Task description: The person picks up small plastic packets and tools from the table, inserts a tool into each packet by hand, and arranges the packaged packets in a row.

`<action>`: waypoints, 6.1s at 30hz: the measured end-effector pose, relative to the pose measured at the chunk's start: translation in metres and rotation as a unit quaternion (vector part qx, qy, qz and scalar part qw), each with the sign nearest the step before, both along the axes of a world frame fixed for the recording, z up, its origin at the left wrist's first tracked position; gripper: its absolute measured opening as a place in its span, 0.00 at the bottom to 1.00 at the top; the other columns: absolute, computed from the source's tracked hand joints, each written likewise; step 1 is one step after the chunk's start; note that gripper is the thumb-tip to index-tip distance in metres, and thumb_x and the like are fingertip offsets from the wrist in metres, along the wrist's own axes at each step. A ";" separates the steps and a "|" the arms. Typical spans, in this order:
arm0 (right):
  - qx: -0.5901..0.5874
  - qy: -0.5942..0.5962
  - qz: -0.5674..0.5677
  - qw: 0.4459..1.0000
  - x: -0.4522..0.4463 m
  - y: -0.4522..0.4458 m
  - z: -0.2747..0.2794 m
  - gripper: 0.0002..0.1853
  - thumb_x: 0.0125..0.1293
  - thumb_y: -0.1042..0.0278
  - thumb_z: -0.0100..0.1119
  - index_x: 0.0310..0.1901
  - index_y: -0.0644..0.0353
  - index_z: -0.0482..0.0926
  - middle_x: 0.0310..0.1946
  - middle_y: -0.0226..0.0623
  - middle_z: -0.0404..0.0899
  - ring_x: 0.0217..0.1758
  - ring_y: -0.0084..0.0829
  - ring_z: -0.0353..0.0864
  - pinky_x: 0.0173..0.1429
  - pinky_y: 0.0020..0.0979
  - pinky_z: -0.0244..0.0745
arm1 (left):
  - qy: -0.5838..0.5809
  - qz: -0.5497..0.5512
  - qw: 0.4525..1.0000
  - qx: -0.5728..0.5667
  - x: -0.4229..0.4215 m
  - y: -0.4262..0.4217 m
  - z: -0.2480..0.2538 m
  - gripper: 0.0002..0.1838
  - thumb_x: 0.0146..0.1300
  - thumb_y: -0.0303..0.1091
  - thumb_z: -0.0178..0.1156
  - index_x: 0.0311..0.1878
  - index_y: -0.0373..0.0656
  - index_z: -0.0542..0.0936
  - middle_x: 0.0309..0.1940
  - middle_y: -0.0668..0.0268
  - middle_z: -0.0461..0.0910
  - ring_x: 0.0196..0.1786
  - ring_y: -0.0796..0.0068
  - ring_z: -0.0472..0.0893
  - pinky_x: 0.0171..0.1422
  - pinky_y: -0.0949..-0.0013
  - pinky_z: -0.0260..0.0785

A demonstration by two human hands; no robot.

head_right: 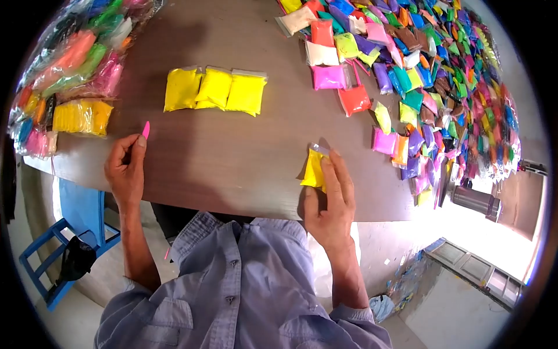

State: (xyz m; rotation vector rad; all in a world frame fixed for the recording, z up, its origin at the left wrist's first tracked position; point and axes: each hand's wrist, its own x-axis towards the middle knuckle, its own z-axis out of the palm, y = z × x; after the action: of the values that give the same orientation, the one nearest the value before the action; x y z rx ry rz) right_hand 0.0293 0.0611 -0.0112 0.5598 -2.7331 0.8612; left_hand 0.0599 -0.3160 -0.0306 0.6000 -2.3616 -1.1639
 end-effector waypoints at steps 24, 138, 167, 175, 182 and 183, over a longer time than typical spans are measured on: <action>-0.069 0.055 0.226 0.970 -0.037 -0.176 -0.009 0.18 0.62 0.77 0.71 0.55 0.67 0.86 0.59 0.45 0.85 0.63 0.48 0.84 0.72 0.50 0.76 | 0.050 0.007 0.992 0.115 -0.002 -0.001 0.008 0.06 0.73 0.29 0.70 0.45 0.36 0.86 0.34 0.71 0.85 0.37 0.87 0.78 0.42 0.78 0.72; -0.094 0.088 0.177 0.976 0.011 -0.124 -0.015 0.17 0.54 0.80 0.71 0.48 0.64 0.88 0.50 0.41 0.85 0.53 0.48 0.85 0.56 0.43 0.82 | 0.003 -0.132 0.985 -0.114 0.017 0.036 0.028 0.03 0.67 0.24 0.71 0.41 0.39 0.86 0.36 0.56 0.87 0.36 0.55 0.86 0.42 0.61 0.78; -0.294 0.072 -0.256 0.918 0.045 0.065 -0.011 0.11 0.73 0.79 0.67 0.55 0.64 0.88 0.57 0.40 0.87 0.56 0.27 0.85 0.54 0.24 0.80 | 0.031 -0.118 0.977 -0.173 0.005 0.090 0.007 0.04 0.71 0.32 0.67 0.37 0.47 0.85 0.28 0.58 0.85 0.31 0.53 0.86 0.35 0.54 0.76; -0.295 0.064 -0.238 0.923 0.039 0.052 -0.008 0.10 0.73 0.79 0.67 0.54 0.65 0.87 0.56 0.41 0.86 0.56 0.29 0.85 0.57 0.24 0.79 | 0.010 -0.406 0.907 -0.116 0.028 0.184 0.012 0.03 0.67 0.26 0.65 0.39 0.47 0.82 0.32 0.63 0.82 0.34 0.57 0.85 0.35 0.54 0.77; -0.260 0.050 -0.243 0.933 0.044 0.054 -0.004 0.10 0.74 0.79 0.66 0.53 0.67 0.86 0.56 0.41 0.86 0.55 0.30 0.85 0.57 0.26 0.80 | -0.064 -0.233 0.970 0.034 0.021 0.151 0.027 0.03 0.73 0.32 0.68 0.42 0.46 0.86 0.27 0.54 0.82 0.27 0.59 0.86 0.30 0.62 0.75; -0.254 0.050 -0.237 0.936 0.043 0.054 -0.005 0.09 0.74 0.79 0.66 0.53 0.67 0.86 0.55 0.41 0.86 0.55 0.30 0.85 0.57 0.26 0.80 | 0.006 -0.184 0.983 0.007 0.014 0.128 0.013 0.05 0.73 0.35 0.69 0.43 0.45 0.86 0.27 0.52 0.82 0.25 0.61 0.86 0.30 0.62 0.75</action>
State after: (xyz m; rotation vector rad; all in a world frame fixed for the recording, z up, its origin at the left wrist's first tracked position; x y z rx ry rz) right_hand 0.0721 0.1153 -0.0163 -0.1503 -2.2552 1.2819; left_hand 0.0736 -0.1875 -0.0177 0.1597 -2.5247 -1.3299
